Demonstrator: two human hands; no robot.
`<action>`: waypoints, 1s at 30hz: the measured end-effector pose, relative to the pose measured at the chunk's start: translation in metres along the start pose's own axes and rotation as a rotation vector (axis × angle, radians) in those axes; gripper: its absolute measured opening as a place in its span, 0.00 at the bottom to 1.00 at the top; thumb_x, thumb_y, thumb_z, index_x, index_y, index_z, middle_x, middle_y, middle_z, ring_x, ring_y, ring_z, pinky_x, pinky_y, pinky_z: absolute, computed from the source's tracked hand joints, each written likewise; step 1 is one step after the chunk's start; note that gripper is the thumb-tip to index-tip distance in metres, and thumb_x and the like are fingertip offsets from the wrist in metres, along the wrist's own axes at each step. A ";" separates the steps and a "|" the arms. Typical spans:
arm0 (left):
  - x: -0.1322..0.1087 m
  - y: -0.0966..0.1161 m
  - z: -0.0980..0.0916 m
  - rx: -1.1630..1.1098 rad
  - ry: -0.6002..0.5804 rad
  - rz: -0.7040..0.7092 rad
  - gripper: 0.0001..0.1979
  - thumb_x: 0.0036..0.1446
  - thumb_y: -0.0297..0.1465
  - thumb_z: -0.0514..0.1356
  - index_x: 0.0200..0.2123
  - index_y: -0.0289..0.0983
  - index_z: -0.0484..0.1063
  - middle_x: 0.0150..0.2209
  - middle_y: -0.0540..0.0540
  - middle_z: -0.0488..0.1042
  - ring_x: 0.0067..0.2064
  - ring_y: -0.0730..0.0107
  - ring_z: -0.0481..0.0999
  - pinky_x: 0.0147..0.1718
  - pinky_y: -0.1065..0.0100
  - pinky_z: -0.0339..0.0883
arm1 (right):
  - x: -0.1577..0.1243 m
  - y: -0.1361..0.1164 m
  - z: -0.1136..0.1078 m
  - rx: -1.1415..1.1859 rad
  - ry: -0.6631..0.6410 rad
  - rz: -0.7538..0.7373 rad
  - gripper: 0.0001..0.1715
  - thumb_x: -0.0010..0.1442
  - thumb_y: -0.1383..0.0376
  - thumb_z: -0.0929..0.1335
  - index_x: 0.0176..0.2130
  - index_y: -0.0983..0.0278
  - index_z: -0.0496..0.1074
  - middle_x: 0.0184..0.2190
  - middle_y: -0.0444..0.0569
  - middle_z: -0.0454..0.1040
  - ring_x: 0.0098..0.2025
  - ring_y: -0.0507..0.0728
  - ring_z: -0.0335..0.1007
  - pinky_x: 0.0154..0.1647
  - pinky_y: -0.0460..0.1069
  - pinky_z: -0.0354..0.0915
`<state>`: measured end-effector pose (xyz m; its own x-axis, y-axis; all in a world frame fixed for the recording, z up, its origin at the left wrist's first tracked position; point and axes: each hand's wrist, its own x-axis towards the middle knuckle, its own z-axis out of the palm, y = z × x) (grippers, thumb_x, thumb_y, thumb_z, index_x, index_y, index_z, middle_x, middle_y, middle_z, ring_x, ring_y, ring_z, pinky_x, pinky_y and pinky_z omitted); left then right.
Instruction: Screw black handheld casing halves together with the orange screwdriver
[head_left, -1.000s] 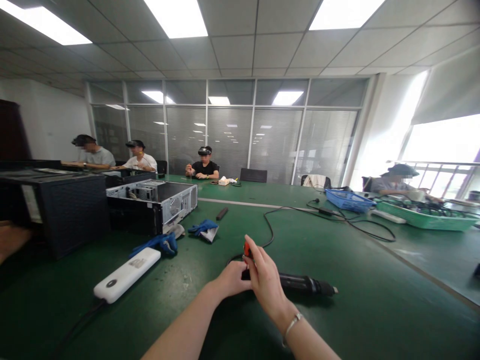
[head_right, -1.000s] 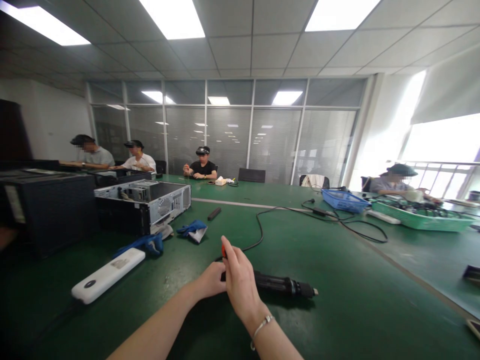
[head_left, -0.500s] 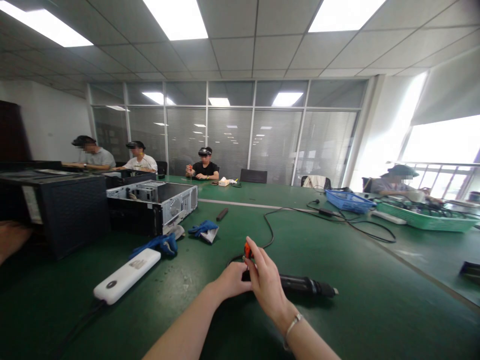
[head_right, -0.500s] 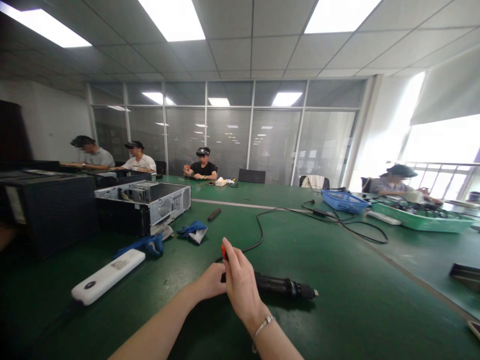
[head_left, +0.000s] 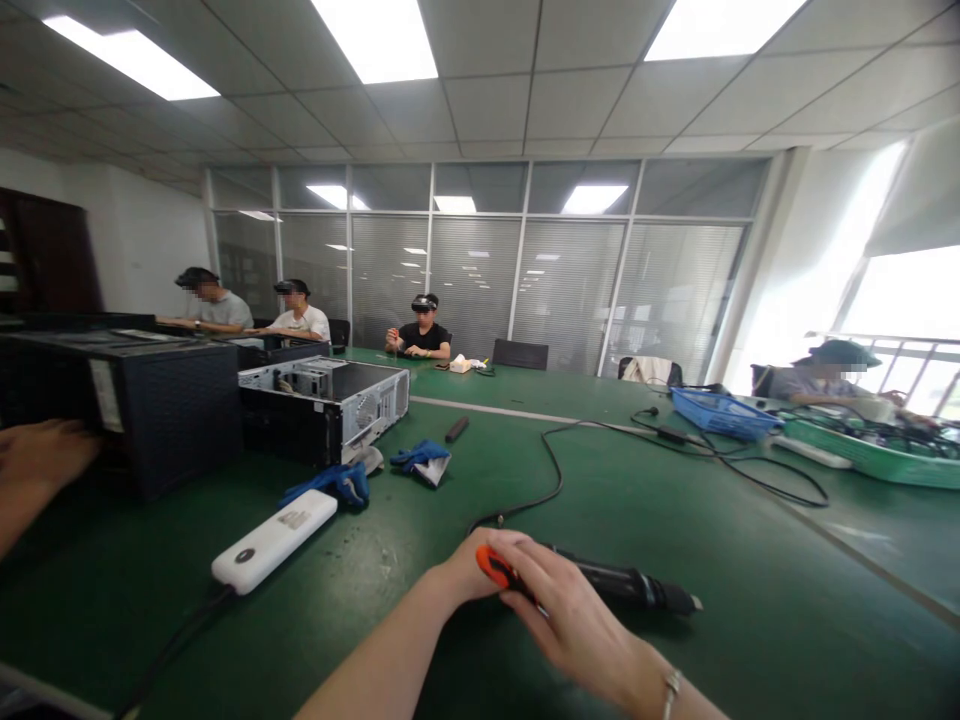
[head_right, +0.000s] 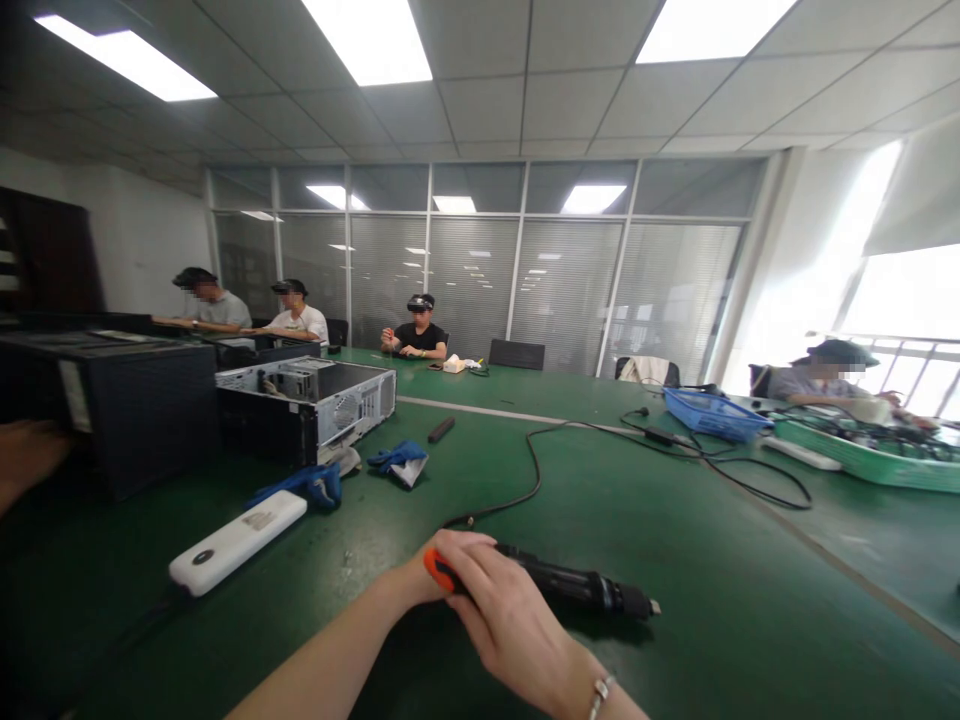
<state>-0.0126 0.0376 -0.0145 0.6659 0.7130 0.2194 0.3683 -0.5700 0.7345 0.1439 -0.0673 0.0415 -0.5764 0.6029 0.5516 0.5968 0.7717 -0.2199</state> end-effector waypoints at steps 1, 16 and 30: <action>0.000 -0.001 -0.001 0.017 -0.024 0.041 0.21 0.49 0.30 0.64 0.49 0.35 0.73 0.49 0.45 0.75 0.50 0.58 0.73 0.50 0.67 0.63 | -0.006 -0.001 -0.002 0.004 -0.064 -0.010 0.31 0.63 0.68 0.63 0.63 0.55 0.55 0.51 0.50 0.71 0.50 0.57 0.70 0.53 0.52 0.68; 0.000 0.012 -0.004 0.159 0.028 0.002 0.26 0.48 0.37 0.68 0.52 0.41 0.71 0.47 0.46 0.77 0.46 0.59 0.75 0.46 0.67 0.64 | -0.040 0.005 -0.015 0.245 -0.382 0.214 0.24 0.54 0.67 0.70 0.51 0.55 0.71 0.44 0.47 0.72 0.45 0.56 0.70 0.50 0.49 0.65; -0.003 0.019 -0.007 0.153 0.013 0.013 0.25 0.50 0.36 0.67 0.52 0.41 0.71 0.47 0.47 0.76 0.48 0.60 0.74 0.46 0.67 0.64 | -0.061 0.109 -0.031 0.019 -0.156 0.435 0.23 0.58 0.53 0.67 0.51 0.59 0.73 0.47 0.51 0.74 0.47 0.61 0.70 0.52 0.55 0.62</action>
<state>-0.0120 0.0275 0.0037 0.6633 0.7097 0.2373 0.4548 -0.6341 0.6253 0.2607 -0.0262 0.0087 -0.3527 0.8937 0.2774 0.7921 0.4430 -0.4200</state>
